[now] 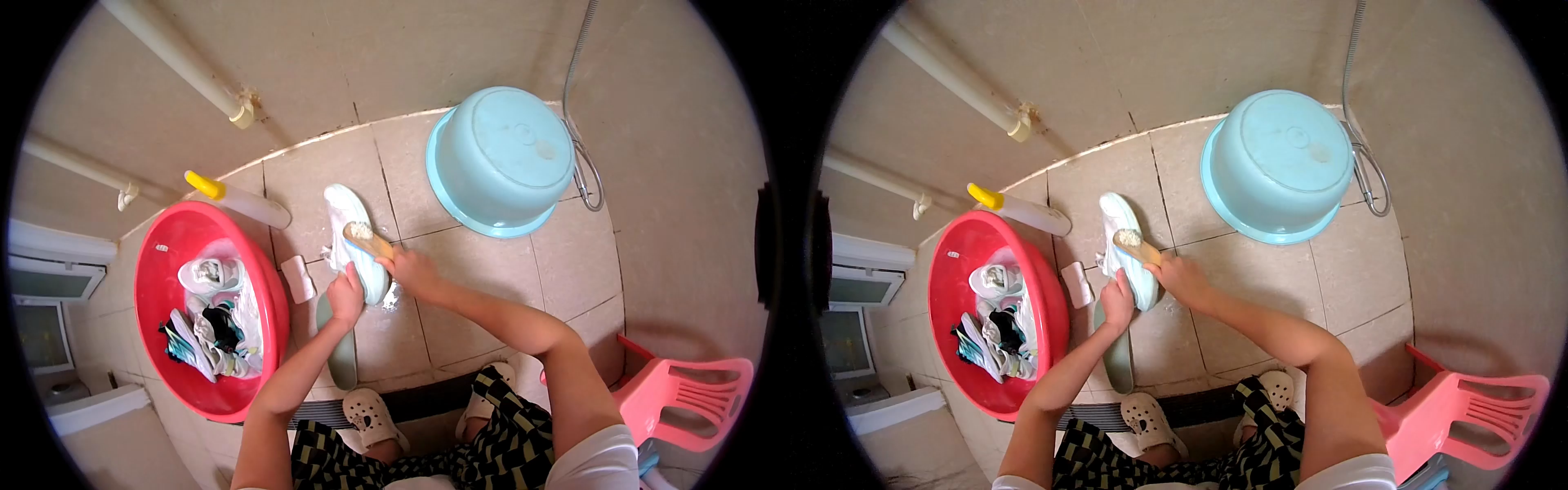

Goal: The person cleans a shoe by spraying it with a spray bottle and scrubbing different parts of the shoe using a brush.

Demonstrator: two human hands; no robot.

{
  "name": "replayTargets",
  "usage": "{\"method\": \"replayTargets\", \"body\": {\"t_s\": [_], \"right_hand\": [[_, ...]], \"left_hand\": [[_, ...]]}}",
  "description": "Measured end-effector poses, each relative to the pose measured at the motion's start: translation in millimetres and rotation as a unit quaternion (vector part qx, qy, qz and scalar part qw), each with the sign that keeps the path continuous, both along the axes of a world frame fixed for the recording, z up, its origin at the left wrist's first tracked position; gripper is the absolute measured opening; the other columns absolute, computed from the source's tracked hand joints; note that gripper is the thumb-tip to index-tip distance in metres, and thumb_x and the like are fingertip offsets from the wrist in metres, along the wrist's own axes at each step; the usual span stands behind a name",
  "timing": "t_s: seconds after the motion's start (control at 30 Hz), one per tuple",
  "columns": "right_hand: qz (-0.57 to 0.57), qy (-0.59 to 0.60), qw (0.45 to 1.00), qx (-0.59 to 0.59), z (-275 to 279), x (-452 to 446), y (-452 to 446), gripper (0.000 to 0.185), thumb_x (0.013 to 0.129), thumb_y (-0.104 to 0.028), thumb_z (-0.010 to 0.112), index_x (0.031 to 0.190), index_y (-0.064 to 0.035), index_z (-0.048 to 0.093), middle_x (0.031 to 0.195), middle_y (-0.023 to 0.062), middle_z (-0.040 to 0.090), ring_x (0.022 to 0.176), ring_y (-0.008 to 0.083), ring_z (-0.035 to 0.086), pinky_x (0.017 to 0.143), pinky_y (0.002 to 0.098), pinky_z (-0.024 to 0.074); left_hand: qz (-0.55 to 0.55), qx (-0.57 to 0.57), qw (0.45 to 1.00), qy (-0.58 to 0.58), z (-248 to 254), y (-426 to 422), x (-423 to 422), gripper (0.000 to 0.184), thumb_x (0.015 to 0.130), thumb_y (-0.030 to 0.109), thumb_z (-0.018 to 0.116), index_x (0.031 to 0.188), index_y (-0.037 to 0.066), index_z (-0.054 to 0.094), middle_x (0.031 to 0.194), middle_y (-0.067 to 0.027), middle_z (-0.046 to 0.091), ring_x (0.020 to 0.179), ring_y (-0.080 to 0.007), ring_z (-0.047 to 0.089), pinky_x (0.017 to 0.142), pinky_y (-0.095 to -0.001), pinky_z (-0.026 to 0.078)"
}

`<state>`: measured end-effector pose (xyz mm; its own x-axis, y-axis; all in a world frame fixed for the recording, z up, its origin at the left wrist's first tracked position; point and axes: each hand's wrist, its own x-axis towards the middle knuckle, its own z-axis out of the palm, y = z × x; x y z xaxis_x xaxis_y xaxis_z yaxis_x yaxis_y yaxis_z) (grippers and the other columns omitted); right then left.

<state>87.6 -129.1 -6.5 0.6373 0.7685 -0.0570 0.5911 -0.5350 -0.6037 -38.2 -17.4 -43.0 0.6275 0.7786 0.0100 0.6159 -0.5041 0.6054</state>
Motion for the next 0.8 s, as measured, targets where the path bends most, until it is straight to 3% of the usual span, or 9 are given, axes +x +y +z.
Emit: {"method": "replayTargets", "body": {"t_s": [0.13, 0.23, 0.37, 0.47, 0.57, 0.63, 0.8], "right_hand": [[-0.010, 0.025, 0.999, 0.023, -7, 15, 25, 0.051, 0.086, -0.047, 0.048, 0.075, 0.0019, 0.056, 0.063, 0.0204, 0.059, 0.058, 0.0374, 0.059, 0.051, 0.0443, 0.0472], [-0.021, -0.021, 0.999, 0.010, -2, 30, 42, 0.051, 0.086, -0.047, 0.048, 0.073, 0.0013, 0.058, 0.065, 0.0211, 0.060, 0.060, 0.0367, 0.061, 0.053, 0.0441, 0.0481], [-0.057, -0.039, 0.998, -0.001, -8, 58, 66, 0.052, 0.086, -0.047, 0.048, 0.069, 0.0001, 0.061, 0.068, 0.0222, 0.061, 0.062, 0.0362, 0.062, 0.054, 0.0432, 0.0491], [-0.058, -0.010, 0.998, 0.002, -6, 71, 62, 0.053, 0.089, -0.046, 0.043, 0.074, 0.0017, 0.061, 0.069, 0.0244, 0.060, 0.064, 0.0388, 0.061, 0.059, 0.0451, 0.0480], [-0.069, 0.066, 0.995, -0.007, -6, 75, 42, 0.055, 0.090, -0.044, 0.041, 0.078, 0.0052, 0.061, 0.075, 0.0267, 0.060, 0.070, 0.0398, 0.060, 0.064, 0.0441, 0.0472], [-0.044, 0.155, 0.987, -0.004, -9, 69, 20, 0.055, 0.091, -0.043, 0.040, 0.081, 0.0075, 0.060, 0.077, 0.0283, 0.059, 0.074, 0.0409, 0.059, 0.066, 0.0435, 0.0459], [-0.050, 0.206, 0.977, -0.011, -10, 44, -22, 0.055, 0.091, -0.043, 0.038, 0.079, 0.0069, 0.060, 0.076, 0.0287, 0.059, 0.072, 0.0430, 0.058, 0.065, 0.0457, 0.0448]], "left_hand": [[-0.008, -0.001, 1.000, -0.005, 3, -2, 7, 0.054, 0.093, 0.035, 0.035, 0.063, -0.005, 0.057, 0.059, -0.0285, 0.054, 0.057, -0.0446, 0.055, 0.056, -0.0517, 0.043], [-0.042, 0.005, 0.999, 0.032, 7, -6, 15, 0.052, 0.092, 0.034, 0.039, 0.062, -0.005, 0.055, 0.060, -0.0289, 0.054, 0.057, -0.0442, 0.055, 0.054, -0.0503, 0.042], [-0.103, 0.078, 0.991, 0.034, 11, -15, 34, 0.043, 0.089, 0.033, 0.046, 0.061, 0.000, 0.053, 0.053, -0.0228, 0.054, 0.050, -0.0388, 0.056, 0.049, -0.0470, 0.045], [-0.212, 0.056, 0.975, 0.044, 26, -24, 50, 0.034, 0.087, 0.029, 0.050, 0.069, 0.001, 0.051, 0.052, -0.0193, 0.055, 0.049, -0.0353, 0.057, 0.047, -0.0433, 0.046], [-0.257, 0.040, 0.964, 0.058, 32, -33, 56, 0.033, 0.086, 0.030, 0.052, 0.075, -0.001, 0.050, 0.057, -0.0220, 0.056, 0.053, -0.0382, 0.057, 0.050, -0.0459, 0.046], [-0.269, 0.033, 0.960, 0.066, 31, -37, 58, 0.031, 0.086, 0.030, 0.051, 0.080, -0.001, 0.049, 0.059, -0.0223, 0.057, 0.053, -0.0381, 0.058, 0.052, -0.0463, 0.046], [-0.271, 0.043, 0.955, 0.115, 29, -46, 62, 0.030, 0.087, 0.031, 0.048, 0.083, 0.001, 0.050, 0.058, -0.0197, 0.059, 0.053, -0.0341, 0.060, 0.052, -0.0438, 0.048]]}}
